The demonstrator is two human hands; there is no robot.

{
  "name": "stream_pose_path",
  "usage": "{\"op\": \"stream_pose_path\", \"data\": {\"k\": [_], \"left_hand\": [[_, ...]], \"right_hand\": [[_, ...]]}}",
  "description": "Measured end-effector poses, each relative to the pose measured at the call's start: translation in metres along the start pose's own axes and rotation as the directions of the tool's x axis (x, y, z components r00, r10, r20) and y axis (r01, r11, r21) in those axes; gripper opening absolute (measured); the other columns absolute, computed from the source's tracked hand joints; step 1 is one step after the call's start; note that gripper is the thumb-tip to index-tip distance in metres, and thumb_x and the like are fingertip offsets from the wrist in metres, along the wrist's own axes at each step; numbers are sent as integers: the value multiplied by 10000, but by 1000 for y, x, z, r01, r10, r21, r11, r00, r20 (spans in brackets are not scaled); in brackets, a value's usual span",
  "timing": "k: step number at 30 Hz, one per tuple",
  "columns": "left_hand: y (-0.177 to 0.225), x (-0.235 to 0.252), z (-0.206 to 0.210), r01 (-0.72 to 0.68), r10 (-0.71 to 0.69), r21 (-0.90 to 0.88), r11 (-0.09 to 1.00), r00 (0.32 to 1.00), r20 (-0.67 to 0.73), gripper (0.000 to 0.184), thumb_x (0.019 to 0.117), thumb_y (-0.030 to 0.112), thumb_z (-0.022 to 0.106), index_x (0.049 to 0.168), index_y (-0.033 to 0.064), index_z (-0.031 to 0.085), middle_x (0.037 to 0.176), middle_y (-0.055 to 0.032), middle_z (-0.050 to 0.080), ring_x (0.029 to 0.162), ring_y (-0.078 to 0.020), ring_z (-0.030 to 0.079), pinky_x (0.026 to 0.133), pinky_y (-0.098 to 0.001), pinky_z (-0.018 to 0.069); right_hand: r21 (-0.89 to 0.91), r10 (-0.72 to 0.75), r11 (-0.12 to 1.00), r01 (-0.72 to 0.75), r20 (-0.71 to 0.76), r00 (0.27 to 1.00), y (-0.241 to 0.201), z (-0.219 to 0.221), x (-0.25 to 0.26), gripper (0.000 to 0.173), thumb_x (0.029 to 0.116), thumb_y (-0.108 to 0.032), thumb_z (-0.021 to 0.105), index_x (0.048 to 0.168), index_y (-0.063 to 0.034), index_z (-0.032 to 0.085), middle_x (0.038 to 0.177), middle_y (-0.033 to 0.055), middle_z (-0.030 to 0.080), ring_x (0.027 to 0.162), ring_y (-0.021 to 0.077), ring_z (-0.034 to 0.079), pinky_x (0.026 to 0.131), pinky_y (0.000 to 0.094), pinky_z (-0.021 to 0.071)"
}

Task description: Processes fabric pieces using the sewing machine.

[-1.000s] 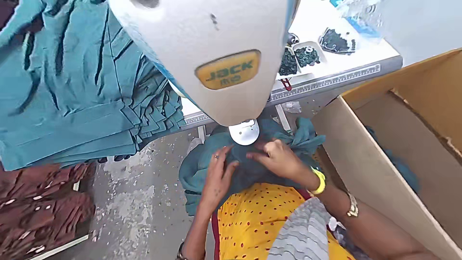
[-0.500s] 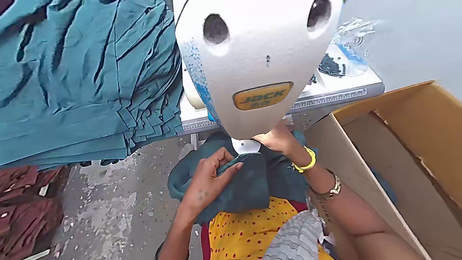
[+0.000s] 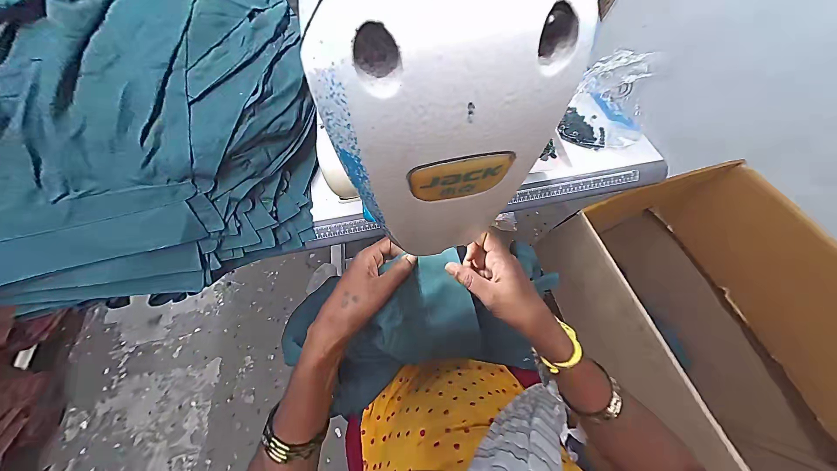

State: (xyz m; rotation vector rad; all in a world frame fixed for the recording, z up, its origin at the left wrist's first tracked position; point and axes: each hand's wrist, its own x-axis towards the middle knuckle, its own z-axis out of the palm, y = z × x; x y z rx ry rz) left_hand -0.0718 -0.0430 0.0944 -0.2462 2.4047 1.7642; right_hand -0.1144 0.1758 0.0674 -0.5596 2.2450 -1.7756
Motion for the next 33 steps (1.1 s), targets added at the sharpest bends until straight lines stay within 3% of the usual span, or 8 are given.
{"op": "stream_pose_path", "data": {"k": [4, 11, 15, 18, 21, 26, 29, 33], "left_hand": [[6, 12, -3, 17, -16, 27, 999, 1000, -22, 143, 1001, 177, 619, 1112, 98, 663, 935, 62, 698, 864, 32, 648, 805, -187, 542], [0, 13, -8, 4, -4, 18, 1000, 1000, -5, 141, 985, 209, 639, 1090, 116, 649, 873, 101, 686, 812, 51, 647, 760, -162, 546], [0, 11, -5, -22, 22, -34, 999, 1000, -14, 59, 997, 146, 602, 1020, 134, 655, 837, 122, 681, 783, 63, 645, 727, -142, 545], [-2, 9, -4, -19, 18, -49, 999, 1000, -25, 47, 988, 135, 598, 997, 145, 643, 834, 117, 681, 781, 53, 647, 718, -145, 542], [-3, 9, -5, -23, 20, -75, 997, 999, -35, 68, 986, 118, 587, 1008, 142, 646, 828, 121, 681, 780, 48, 650, 716, -146, 546], [-4, 6, -4, -34, 28, -102, 994, 998, -64, 84, 980, 96, 593, 1041, 134, 636, 803, 147, 673, 770, 69, 645, 724, -129, 543], [-5, 4, -4, -22, 13, -124, 992, 998, -67, 103, 986, 86, 577, 1043, 154, 628, 801, 166, 670, 769, 83, 640, 721, -121, 544], [-9, 7, -5, -43, 36, -168, 985, 998, -41, 111, 1001, 87, 570, 1068, 148, 635, 830, 142, 695, 781, 54, 657, 730, -138, 551]], "right_hand": [[-1, 4, 1000, -4, -33, 999, 4, 0, 12, 220, 964, -217, 681, 1035, -75, 530, 670, -99, 473, 558, -28, 438, 551, 155, 393], [32, -15, 999, 15, 11, 1000, 5, 1, 9, 221, 977, -219, 669, 1054, -66, 530, 684, -96, 492, 564, -33, 456, 548, 148, 406], [-199, -15, 980, 18, 20, 1000, -1, -34, 28, 201, 1011, -214, 618, 1044, -26, 680, 762, -17, 665, 657, 38, 635, 647, 247, 563], [-655, -279, 749, 98, -178, 944, 15, -70, 58, 184, 1009, -99, 602, 1044, 19, 739, 935, 181, 697, 833, 332, 693, 730, 535, 559], [-835, -444, 519, 184, -79, 893, 29, -87, 80, 152, 989, -101, 651, 1070, -6, 738, 1056, 205, 654, 988, 390, 656, 786, 522, 558], [-885, -460, 407, 225, 14, 888, 40, -85, 108, 232, 937, -170, 735, 1074, 17, 735, 1059, 228, 661, 1004, 423, 658, 792, 534, 560], [-885, -471, 387, 258, 51, 880, 44, -83, 100, 182, 936, -53, 686, 1099, 24, 712, 1057, 235, 639, 1000, 439, 637, 807, 551, 533], [-848, -571, 449, 282, -30, 820, 53, -86, 105, 76, 918, -34, 682, 943, 27, 718, 978, 230, 664, 927, 423, 672, 754, 518, 561]]}}
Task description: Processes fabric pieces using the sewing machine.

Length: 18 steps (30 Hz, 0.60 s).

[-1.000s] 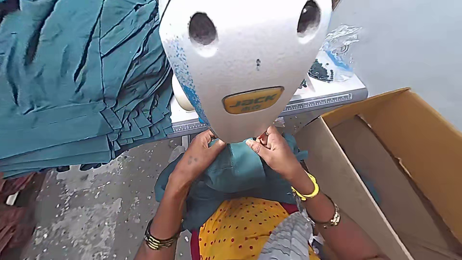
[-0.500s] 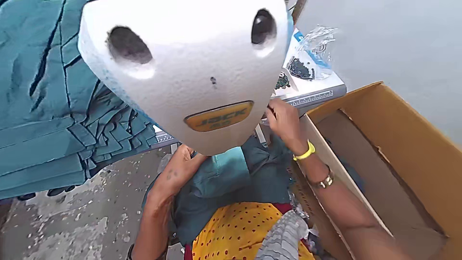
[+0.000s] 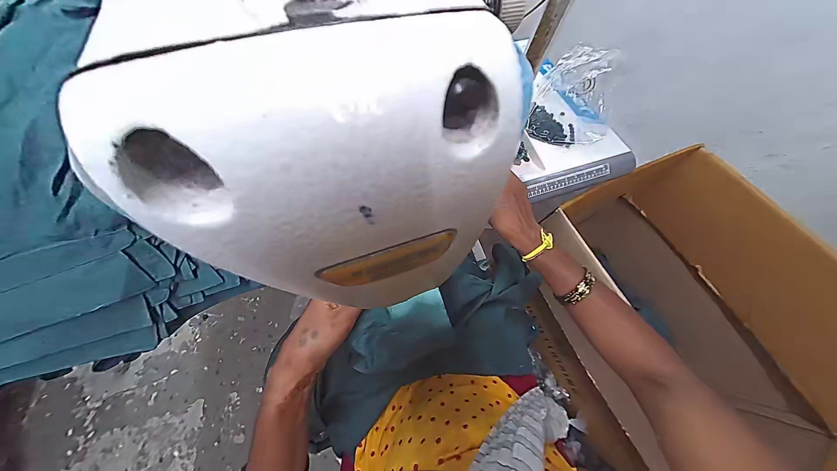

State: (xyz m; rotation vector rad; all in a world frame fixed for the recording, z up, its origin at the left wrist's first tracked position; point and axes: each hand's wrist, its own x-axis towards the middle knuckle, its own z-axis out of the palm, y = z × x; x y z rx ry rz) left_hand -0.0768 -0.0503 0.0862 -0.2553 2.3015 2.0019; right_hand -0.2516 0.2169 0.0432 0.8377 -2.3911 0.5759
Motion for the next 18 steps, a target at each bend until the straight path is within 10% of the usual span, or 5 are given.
{"op": "stream_pose_path", "data": {"k": [4, 8, 11, 14, 18], "left_hand": [[-2, 2, 2, 3, -3, 2, 1000, 1000, -15, 122, 1005, 82, 559, 1096, 119, 631, 870, 133, 701, 814, 55, 662, 758, -140, 556], [-24, -7, 9, -120, 164, 292, 949, 978, -131, 164, 998, 259, 574, 986, 114, 649, 784, 105, 618, 707, 53, 585, 667, -162, 499], [-29, -38, 18, -456, 473, 461, 761, 877, 87, 308, 1020, 335, 584, 979, 43, 675, 724, -23, 660, 630, -54, 621, 589, -232, 521], [-28, -52, 19, -561, 494, 432, 706, 827, 267, 289, 1040, 353, 558, 1019, 96, 688, 767, -10, 691, 665, -44, 638, 610, -203, 524], [-21, -53, 7, -399, 373, 377, 836, 917, 143, 254, 1011, 346, 584, 943, 109, 647, 647, 71, 579, 545, 68, 505, 504, -103, 411]], "right_hand": [[147, 37, 988, -38, 9, 999, 5, -8, -8, 131, 929, -109, 730, 1001, -2, 705, 1118, 220, 649, 1064, 409, 632, 888, 524, 538], [285, 115, 952, -115, 16, 993, -24, -33, -3, 121, 935, -92, 710, 990, 8, 670, 860, 158, 648, 761, 277, 644, 707, 446, 534], [185, -193, 958, 217, -142, 971, -63, -44, -8, 153, 924, -152, 671, 850, -23, 705, 784, 118, 690, 723, 224, 687, 632, 360, 561], [77, -569, 806, 587, -175, 804, -102, -40, -15, 235, 1017, -111, 546, 808, -87, 651, 705, 60, 662, 688, 192, 644, 631, 307, 487], [212, -498, 833, 512, -118, 859, -107, -39, -2, 171, 885, -112, 670, 719, -89, 705, 718, 57, 700, 758, 192, 695, 643, 306, 521]]}}
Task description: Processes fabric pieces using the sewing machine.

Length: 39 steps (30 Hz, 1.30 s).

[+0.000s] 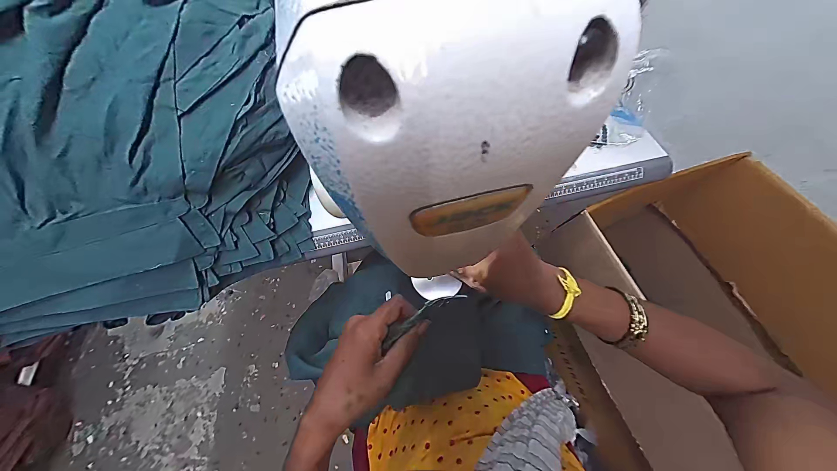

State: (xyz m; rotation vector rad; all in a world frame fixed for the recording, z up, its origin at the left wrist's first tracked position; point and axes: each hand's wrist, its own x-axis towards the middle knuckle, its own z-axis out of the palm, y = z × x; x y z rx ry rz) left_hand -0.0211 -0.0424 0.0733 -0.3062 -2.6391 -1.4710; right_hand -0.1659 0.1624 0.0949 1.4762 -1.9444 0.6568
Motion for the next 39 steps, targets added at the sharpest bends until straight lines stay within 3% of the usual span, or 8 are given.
{"op": "stream_pose_path", "data": {"k": [4, 7, 14, 17, 21, 29, 34, 39], "left_hand": [[-3, -6, -11, 196, -197, -205, 959, 980, 18, 156, 976, 299, 596, 889, 172, 573, 646, 125, 542, 551, 62, 517, 496, -120, 420], [-3, 4, -17, 248, -244, -309, 918, 968, 51, 95, 969, 233, 591, 898, 174, 569, 727, 117, 576, 625, 43, 567, 562, -127, 473], [2, 25, -20, 403, -421, -470, 785, 904, 72, 82, 983, 137, 536, 921, 150, 588, 755, 89, 637, 654, 4, 628, 598, -167, 540], [3, 39, -18, 413, -451, -467, 782, 892, 34, 93, 1002, 137, 526, 973, 125, 614, 775, 72, 669, 692, -10, 654, 639, -185, 560], [-3, 60, -17, 374, -405, -368, 851, 914, -9, 80, 997, 122, 595, 1054, 116, 650, 868, 72, 706, 818, 10, 674, 756, -181, 564], [-12, 64, -23, 339, -369, -255, 906, 926, -79, 155, 957, 95, 614, 1111, 112, 604, 898, 154, 668, 871, 102, 635, 796, -126, 545], [-69, 40, -38, 233, -344, -513, 826, 929, -133, 169, 1022, 187, 493, 989, 236, 652, 905, 172, 715, 893, 51, 667, 838, -173, 566], [-104, 7, -29, 355, -303, -638, 684, 933, 194, 198, 936, 466, 671, 993, 309, 777, 932, 128, 765, 844, 33, 701, 770, -178, 586]], "right_hand": [[448, 512, 680, -580, 276, 813, -3, 0, -8, 219, 854, -218, 779, 835, -55, 632, 712, -26, 581, 678, -4, 539, 636, 158, 442], [516, 637, 427, -742, 411, 652, -5, 6, -1, 255, 822, -144, 808, 803, -68, 565, 681, -71, 510, 633, -52, 473, 605, 123, 397], [484, 594, 536, -692, 365, 716, -9, -4, -3, 315, 845, -275, 822, 882, -66, 588, 708, -57, 530, 636, -26, 487, 606, 145, 415], [395, 387, 844, -363, 21, 922, -26, -5, -25, 377, 1004, -425, 643, 903, -62, 666, 819, 42, 674, 811, 75, 642, 763, 221, 526], [155, 145, 979, -134, -62, 987, -37, 3, -54, 394, 1057, -423, 547, 1042, -83, 746, 1011, 90, 755, 1069, 203, 696, 986, 333, 528], [131, 198, 972, -193, -30, 980, -24, -3, -69, 410, 1075, -418, 508, 1131, -94, 753, 1129, 101, 756, 1168, 209, 677, 1043, 356, 510], [-232, 575, 795, -560, -6, 818, 72, -43, -90, 262, 1030, -218, 590, 1031, -33, 776, 1045, 143, 741, 1046, 314, 696, 919, 478, 564], [-361, 713, 668, -651, 60, 698, 133, -55, -98, 292, 973, -242, 710, 1167, -26, 743, 1132, 224, 666, 1066, 429, 630, 860, 571, 531]]}}
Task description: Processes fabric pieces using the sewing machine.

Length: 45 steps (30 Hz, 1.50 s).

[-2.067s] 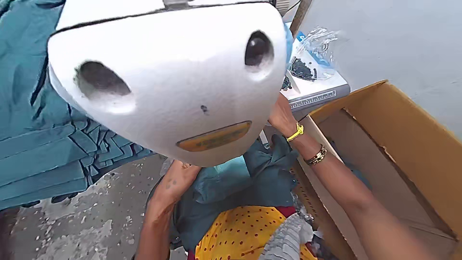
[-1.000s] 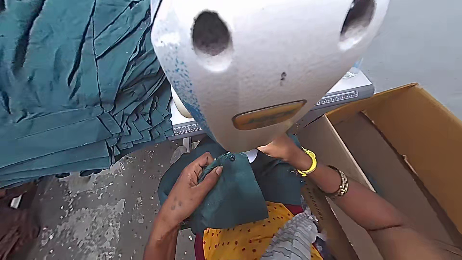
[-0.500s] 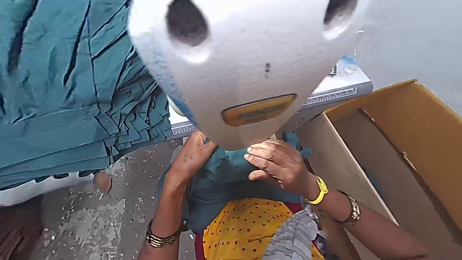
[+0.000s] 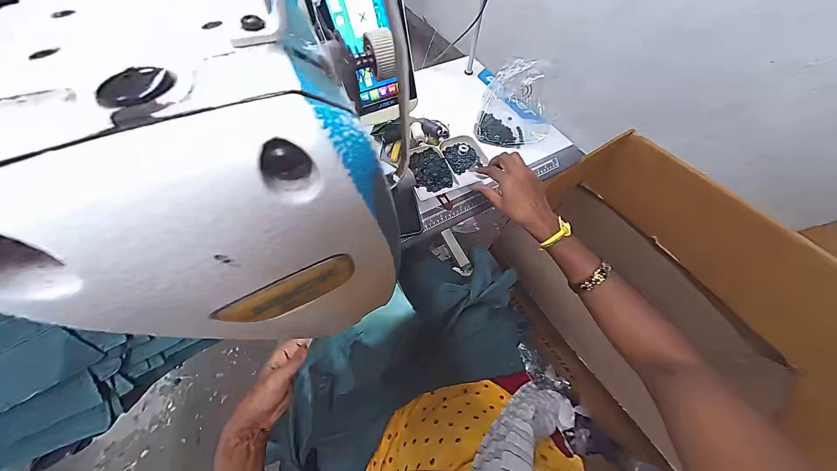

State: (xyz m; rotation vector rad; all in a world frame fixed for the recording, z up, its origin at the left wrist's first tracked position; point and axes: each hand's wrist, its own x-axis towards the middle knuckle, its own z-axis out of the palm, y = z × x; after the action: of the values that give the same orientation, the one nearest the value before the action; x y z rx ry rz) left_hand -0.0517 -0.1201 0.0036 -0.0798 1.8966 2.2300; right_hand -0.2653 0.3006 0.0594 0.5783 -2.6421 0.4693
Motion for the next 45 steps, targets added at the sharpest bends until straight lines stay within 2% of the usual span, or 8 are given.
{"op": "stream_pose_path", "data": {"k": [11, 17, 23, 27, 30, 34, 38, 45], "left_hand": [[-16, 9, -9, -209, 246, 250, 945, 961, -125, 163, 976, 395, 647, 1027, 244, 684, 950, 161, 703, 876, 36, 653, 802, -159, 545], [-3, -8, 37, -477, 512, 188, 859, 811, -282, 128, 1020, 336, 591, 1066, 259, 683, 1008, 186, 703, 936, 55, 651, 837, -150, 545], [31, -45, 125, -675, 439, 509, 534, 736, 516, 222, 1071, 272, 509, 1013, 142, 681, 849, -35, 598, 712, -107, 583, 603, -215, 496], [35, -33, 127, -583, 476, 608, 539, 806, 350, 207, 1057, 255, 535, 1062, 138, 706, 850, -28, 626, 729, -67, 575, 647, -160, 482], [39, -31, 121, -551, 529, 583, 597, 817, 231, 211, 1043, 238, 560, 1043, 104, 722, 849, -25, 638, 780, -26, 578, 716, -126, 477], [51, -15, 102, -415, 493, 558, 719, 870, 11, 239, 1044, 276, 561, 1071, 112, 734, 975, 50, 708, 923, 34, 636, 849, -167, 528], [56, 7, 93, -193, 285, 319, 928, 920, -271, 173, 991, 111, 555, 1151, 57, 515, 847, 93, 618, 770, 20, 623, 713, -159, 537], [53, 19, 94, -167, 267, 304, 938, 908, -324, 397, 988, 83, 562, 1342, -19, 414, 1008, 17, 669, 912, 0, 670, 830, -179, 568]], "right_hand": [[194, -89, 976, 99, -59, 994, 2, 18, 8, 142, 962, -117, 689, 1031, -1, 736, 1065, 214, 688, 1029, 388, 658, 902, 528, 536], [431, -158, 882, 191, -113, 981, -81, -12, -8, 100, 903, -73, 700, 952, 12, 717, 905, 140, 702, 771, 226, 669, 693, 395, 558], [97, -635, 722, 685, -300, 712, -172, -4, -37, 168, 944, -142, 636, 801, -83, 702, 773, 74, 707, 746, 217, 688, 616, 314, 519], [246, -572, 746, 619, -238, 785, -176, -8, -39, 125, 879, -129, 678, 777, -82, 733, 757, 66, 703, 762, 193, 686, 634, 285, 523], [640, -511, 619, 456, -113, 852, -170, -14, -55, 199, 998, -201, 621, 923, -37, 706, 859, 79, 721, 815, 115, 663, 761, 219, 521], [784, -442, 590, 193, 113, 890, -172, -19, -67, 358, 1026, -398, 594, 1063, -43, 616, 930, 48, 692, 920, 96, 638, 949, 343, 443], [753, -148, 656, -41, 183, 972, -159, 2, -53, 198, 975, -215, 640, 1054, -38, 601, 851, -14, 657, 828, 28, 626, 802, 284, 516], [783, -48, 597, -174, 252, 967, -157, 7, -43, 131, 959, -151, 654, 1018, -99, 550, 783, -71, 591, 703, -35, 572, 665, 167, 493]]}}
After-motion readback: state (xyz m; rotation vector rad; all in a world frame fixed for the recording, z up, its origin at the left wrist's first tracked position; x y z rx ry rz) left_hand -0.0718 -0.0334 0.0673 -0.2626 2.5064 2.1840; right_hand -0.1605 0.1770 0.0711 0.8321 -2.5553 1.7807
